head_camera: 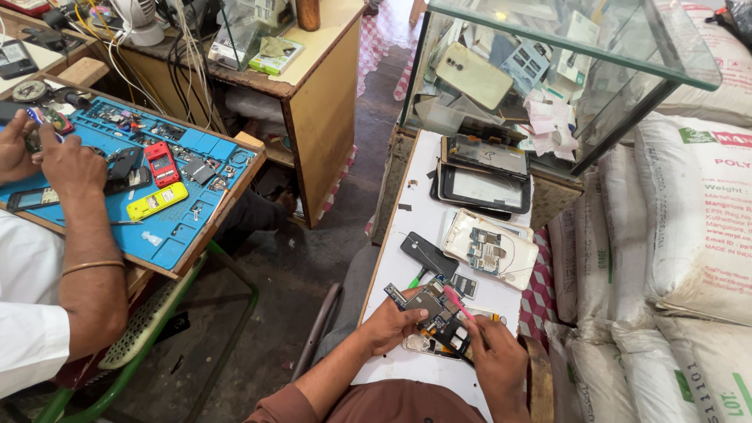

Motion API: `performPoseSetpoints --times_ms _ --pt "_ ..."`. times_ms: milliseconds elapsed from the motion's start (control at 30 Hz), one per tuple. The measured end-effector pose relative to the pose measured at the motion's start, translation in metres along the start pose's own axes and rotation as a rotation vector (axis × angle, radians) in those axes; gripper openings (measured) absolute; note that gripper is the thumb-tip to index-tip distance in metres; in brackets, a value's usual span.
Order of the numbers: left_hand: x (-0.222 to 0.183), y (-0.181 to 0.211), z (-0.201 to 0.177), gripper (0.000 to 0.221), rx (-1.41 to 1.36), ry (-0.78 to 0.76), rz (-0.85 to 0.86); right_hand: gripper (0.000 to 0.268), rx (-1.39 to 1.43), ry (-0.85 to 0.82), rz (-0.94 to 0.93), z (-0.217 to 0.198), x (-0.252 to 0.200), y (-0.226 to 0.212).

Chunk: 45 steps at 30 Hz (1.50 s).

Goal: The person uses a pink brush to clean a disassembled mobile phone motherboard held in their left hand. The person repeatedly brushes the surface of the circuit board while seated at a workbench.

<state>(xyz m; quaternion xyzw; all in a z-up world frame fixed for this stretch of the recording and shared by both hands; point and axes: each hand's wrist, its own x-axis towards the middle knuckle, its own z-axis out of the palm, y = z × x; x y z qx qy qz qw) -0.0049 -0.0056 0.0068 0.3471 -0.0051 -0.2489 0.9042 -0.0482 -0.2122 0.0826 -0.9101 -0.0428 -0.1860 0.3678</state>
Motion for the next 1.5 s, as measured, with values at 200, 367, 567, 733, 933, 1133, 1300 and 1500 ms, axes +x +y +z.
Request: performPoseSetpoints --times_ms 200,367,567,733,933,1133,1300,1500 --pt "-0.003 0.003 0.002 0.06 -0.019 -0.027 0.018 0.019 -0.108 -0.034 -0.153 0.001 0.0 0.005" --pt "-0.004 0.005 0.006 0.06 -0.035 -0.063 0.026 0.021 -0.114 -0.053 -0.09 -0.004 0.001 0.001" --pt "-0.002 0.005 0.006 0.061 -0.033 -0.001 -0.009 0.019 -0.016 -0.037 -0.041 -0.004 0.005 -0.006" --pt "-0.003 0.005 0.004 0.06 -0.031 -0.036 0.014 0.02 0.011 -0.039 -0.122 0.001 0.0 -0.01" --pt "-0.003 0.007 0.007 0.062 -0.022 0.005 -0.012 0.019 -0.069 -0.1 -0.001 -0.002 0.001 -0.005" --pt "-0.004 0.009 0.009 0.061 -0.02 -0.028 0.002 0.022 -0.028 -0.032 0.006 0.0 0.0 -0.003" --pt "-0.007 0.01 0.01 0.058 -0.046 -0.036 0.012 0.02 0.038 0.007 -0.007 0.001 -0.001 -0.002" --pt "-0.005 0.008 0.008 0.058 -0.036 -0.04 0.007 0.017 -0.108 -0.113 -0.092 0.002 0.0 0.006"
